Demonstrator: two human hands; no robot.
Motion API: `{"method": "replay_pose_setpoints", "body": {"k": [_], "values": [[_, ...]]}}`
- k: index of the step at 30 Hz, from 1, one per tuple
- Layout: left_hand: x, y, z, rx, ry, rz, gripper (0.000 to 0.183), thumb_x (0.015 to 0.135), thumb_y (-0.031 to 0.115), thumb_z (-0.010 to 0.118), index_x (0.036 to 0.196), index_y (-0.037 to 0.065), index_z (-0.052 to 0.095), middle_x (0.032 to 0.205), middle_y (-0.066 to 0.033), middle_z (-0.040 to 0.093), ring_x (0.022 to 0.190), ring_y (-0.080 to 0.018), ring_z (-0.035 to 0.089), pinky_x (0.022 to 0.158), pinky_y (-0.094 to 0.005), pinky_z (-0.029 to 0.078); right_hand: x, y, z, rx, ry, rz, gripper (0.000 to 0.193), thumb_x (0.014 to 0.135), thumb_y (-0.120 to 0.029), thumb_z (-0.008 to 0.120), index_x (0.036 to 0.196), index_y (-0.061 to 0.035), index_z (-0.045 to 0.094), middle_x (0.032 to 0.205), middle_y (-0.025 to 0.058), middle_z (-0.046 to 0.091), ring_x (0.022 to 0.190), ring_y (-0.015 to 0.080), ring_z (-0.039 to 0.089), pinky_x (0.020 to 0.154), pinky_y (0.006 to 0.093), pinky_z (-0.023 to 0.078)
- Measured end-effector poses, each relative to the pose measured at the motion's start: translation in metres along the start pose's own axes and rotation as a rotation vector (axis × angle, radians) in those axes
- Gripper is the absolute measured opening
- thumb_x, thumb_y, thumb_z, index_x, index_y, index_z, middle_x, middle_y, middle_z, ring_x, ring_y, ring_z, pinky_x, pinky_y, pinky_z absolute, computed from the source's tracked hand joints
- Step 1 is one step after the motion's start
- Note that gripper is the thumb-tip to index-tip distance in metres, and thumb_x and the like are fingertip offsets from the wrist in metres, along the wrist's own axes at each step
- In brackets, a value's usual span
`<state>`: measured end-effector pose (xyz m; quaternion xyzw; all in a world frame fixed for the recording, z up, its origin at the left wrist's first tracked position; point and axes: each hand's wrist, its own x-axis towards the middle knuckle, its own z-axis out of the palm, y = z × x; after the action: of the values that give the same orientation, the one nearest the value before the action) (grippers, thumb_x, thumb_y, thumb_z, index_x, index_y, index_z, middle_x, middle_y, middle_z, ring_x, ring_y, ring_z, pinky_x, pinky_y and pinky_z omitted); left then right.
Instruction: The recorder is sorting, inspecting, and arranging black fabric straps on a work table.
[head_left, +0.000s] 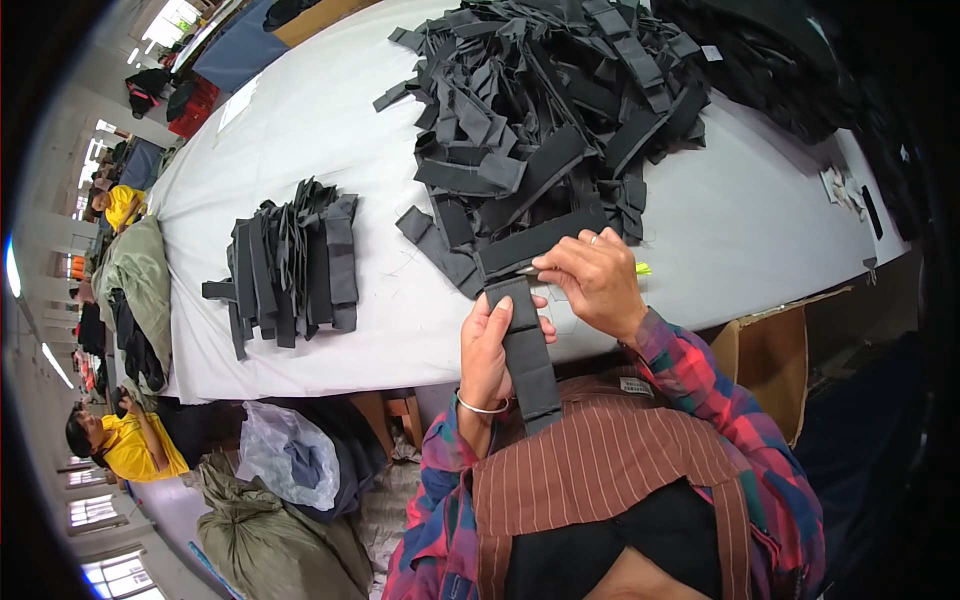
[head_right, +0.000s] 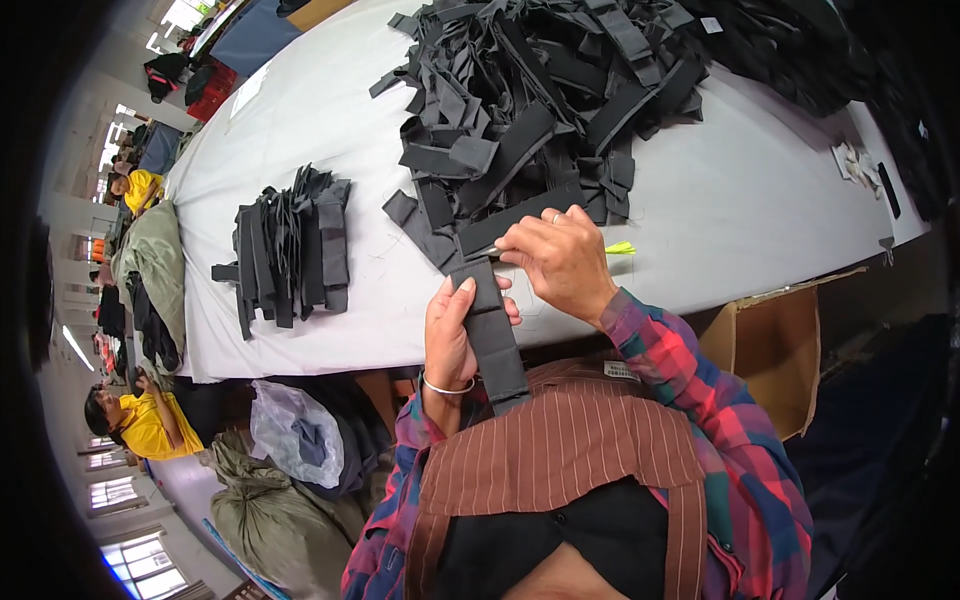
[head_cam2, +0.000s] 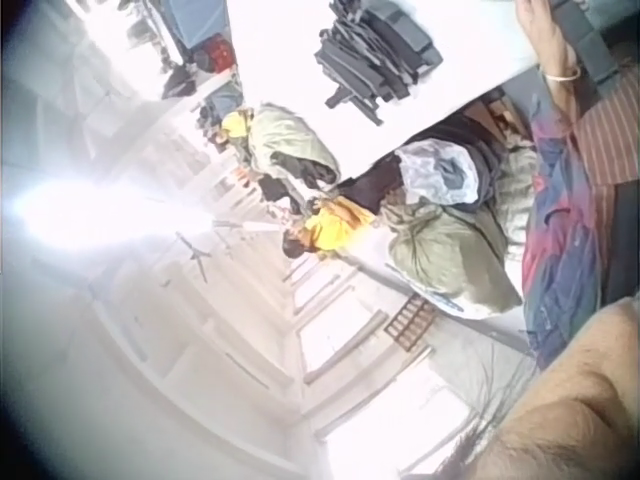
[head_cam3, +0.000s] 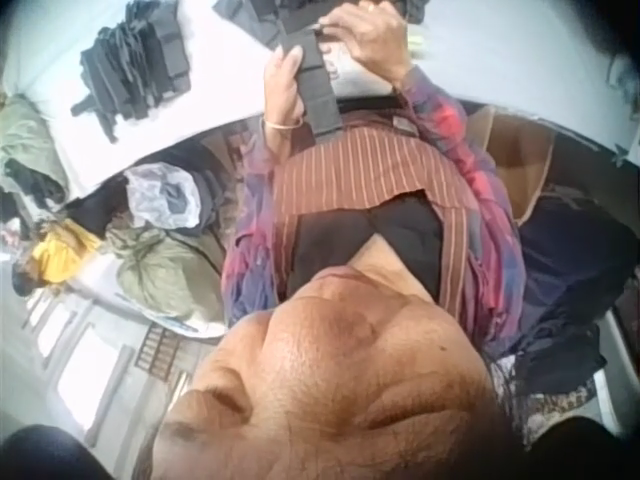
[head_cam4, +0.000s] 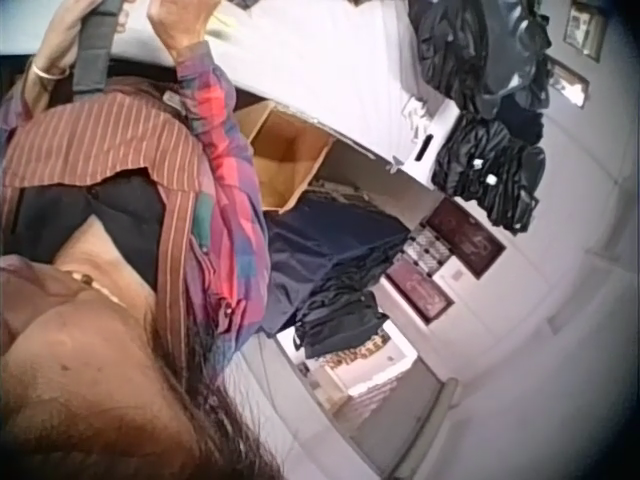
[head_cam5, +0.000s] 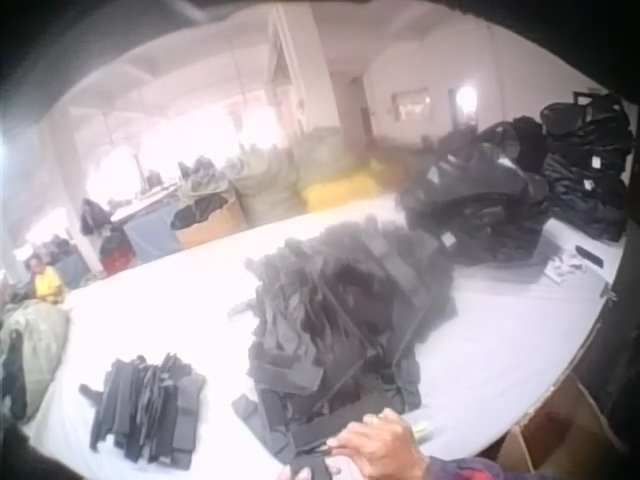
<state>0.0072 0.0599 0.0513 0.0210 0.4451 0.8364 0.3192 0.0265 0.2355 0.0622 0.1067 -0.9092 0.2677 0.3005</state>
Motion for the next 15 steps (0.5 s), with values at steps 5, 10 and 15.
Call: {"method": "replay_pose_setpoints", "body": {"k": [5,10,15], "values": [[-0.001,0.005,0.008,-0.057,0.048,0.091,0.028,0.095,0.012,0.042,0.121,0.004,0.041,0.101,-0.0161,0.060,0.083,-0.0231,0.065,0.069,-0.0342,0.056,-0.005,-0.016,-0.003,0.328,-0.072,0.189,0.016,0.071,-0.016,0.071,0.084,-0.0099,0.064,0.071,0.0009,0.057,0.063,0.0208,0.052,0.062,0.0331,0.038],[0.002,-0.008,-0.007,0.062,0.038,0.153,0.026,0.096,0.015,0.041,0.121,0.008,0.039,0.105,-0.0158,0.059,0.093,-0.0247,0.063,0.077,-0.0405,0.056,-0.013,-0.014,0.012,0.203,-0.139,0.048,0.014,0.072,-0.015,0.070,0.084,-0.0090,0.063,0.073,0.0040,0.054,0.063,0.0241,0.055,0.057,0.0332,0.043],[-0.005,0.002,0.005,-0.036,-0.067,-0.026,0.032,0.098,0.029,0.042,0.113,0.001,0.050,0.107,-0.0160,0.061,0.091,-0.0267,0.064,0.074,-0.0395,0.056,0.006,-0.007,0.018,0.549,-0.076,0.416,0.007,0.081,-0.004,0.064,0.080,0.0006,0.058,0.069,0.0066,0.058,0.061,0.0110,0.055,0.054,0.0249,0.042]]}}
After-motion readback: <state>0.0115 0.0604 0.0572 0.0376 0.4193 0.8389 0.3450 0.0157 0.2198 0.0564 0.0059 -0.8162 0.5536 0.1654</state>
